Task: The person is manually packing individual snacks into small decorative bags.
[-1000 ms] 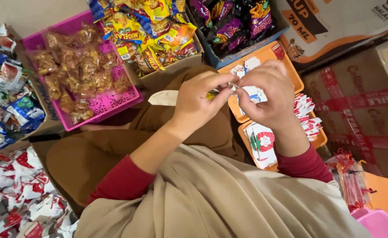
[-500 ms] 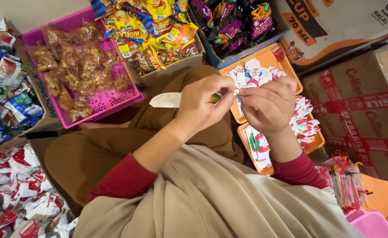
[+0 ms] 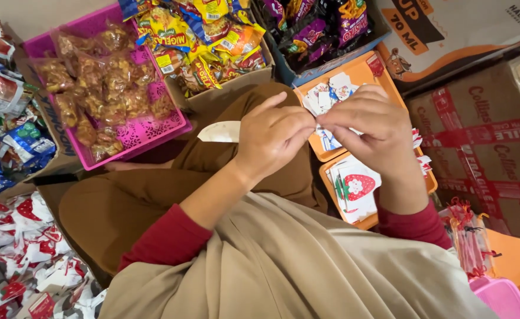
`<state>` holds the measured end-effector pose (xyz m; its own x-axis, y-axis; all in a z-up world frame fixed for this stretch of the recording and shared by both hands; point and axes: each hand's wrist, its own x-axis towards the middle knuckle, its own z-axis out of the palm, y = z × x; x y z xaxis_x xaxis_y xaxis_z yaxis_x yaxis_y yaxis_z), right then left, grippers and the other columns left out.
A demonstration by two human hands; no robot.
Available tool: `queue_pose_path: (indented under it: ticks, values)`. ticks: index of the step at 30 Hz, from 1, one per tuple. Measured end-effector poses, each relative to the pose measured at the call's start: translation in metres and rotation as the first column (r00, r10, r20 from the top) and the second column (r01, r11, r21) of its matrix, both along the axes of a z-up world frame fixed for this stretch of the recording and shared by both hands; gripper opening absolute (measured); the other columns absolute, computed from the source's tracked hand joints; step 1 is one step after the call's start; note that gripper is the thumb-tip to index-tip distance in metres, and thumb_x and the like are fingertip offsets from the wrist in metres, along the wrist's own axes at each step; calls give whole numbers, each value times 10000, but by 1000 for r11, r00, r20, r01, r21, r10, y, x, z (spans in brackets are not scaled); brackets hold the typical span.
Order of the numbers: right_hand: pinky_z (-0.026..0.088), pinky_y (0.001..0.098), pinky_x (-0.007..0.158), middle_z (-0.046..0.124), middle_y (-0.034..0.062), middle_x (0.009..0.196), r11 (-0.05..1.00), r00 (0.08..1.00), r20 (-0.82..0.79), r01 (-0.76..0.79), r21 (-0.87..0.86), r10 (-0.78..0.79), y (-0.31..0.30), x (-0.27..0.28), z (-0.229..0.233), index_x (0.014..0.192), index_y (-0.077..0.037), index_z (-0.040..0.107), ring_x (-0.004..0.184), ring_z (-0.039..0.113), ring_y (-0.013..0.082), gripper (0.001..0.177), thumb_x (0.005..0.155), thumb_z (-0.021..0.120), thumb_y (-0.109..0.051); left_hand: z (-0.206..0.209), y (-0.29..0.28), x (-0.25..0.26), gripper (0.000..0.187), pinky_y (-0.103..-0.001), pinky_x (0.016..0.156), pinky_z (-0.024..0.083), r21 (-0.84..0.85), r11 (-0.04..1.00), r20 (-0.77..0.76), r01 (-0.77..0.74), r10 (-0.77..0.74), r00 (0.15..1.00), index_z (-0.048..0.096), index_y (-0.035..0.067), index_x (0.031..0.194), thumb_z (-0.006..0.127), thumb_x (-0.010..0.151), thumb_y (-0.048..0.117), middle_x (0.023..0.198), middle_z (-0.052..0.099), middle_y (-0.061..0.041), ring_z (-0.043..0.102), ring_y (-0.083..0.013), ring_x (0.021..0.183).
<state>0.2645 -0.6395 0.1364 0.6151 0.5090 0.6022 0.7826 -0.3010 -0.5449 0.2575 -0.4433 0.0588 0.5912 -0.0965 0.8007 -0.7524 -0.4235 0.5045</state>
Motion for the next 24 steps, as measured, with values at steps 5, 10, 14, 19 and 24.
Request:
queue_pose_path:
  ticks: [5,10,14,19,24]
  values:
    - [496,461,903,750,113,917,984,997,56,-46,-172,56,-2,8,22,967,-42,774,843,685,347,58,986,725,-16,2,-2,0,66,-394,1072,508,-68,997,-107,35,-42,993,716,181,899,779,916,168,874,753,34,755,-191,819]
    - [417,384,893,712,19,938,883,980,165,-18,-469,108,-2,16,30,1032,-82,740,837,592,244,26,1028,762,-95,16,7,-6,46,-500,1102,505,22,996,-333,86,-74,940,714,138,895,735,927,112,958,767,39,743,-148,918]
    - [436,393,871,648,10,913,878,984,144,-22,-478,103,0,19,21,963,-90,646,843,568,253,107,974,716,-10,21,8,-6,109,-512,1077,486,96,991,-195,88,-68,978,662,129,883,701,984,117,971,777,-9,743,-199,862]
    - [497,421,871,664,8,879,925,979,203,69,-374,9,-5,24,-14,968,-152,692,839,667,272,29,972,714,-134,24,-3,-10,167,-394,1099,487,-52,998,-174,18,-27,984,670,192,986,786,868,170,1020,735,21,750,-200,957]
    - [505,393,775,664,-3,885,966,997,28,76,-247,-71,-7,17,-23,1001,-154,725,781,646,249,22,1000,713,-136,28,-4,-11,138,-348,961,582,-430,897,-366,105,-280,887,661,151,1051,756,953,173,950,736,22,761,-167,890]
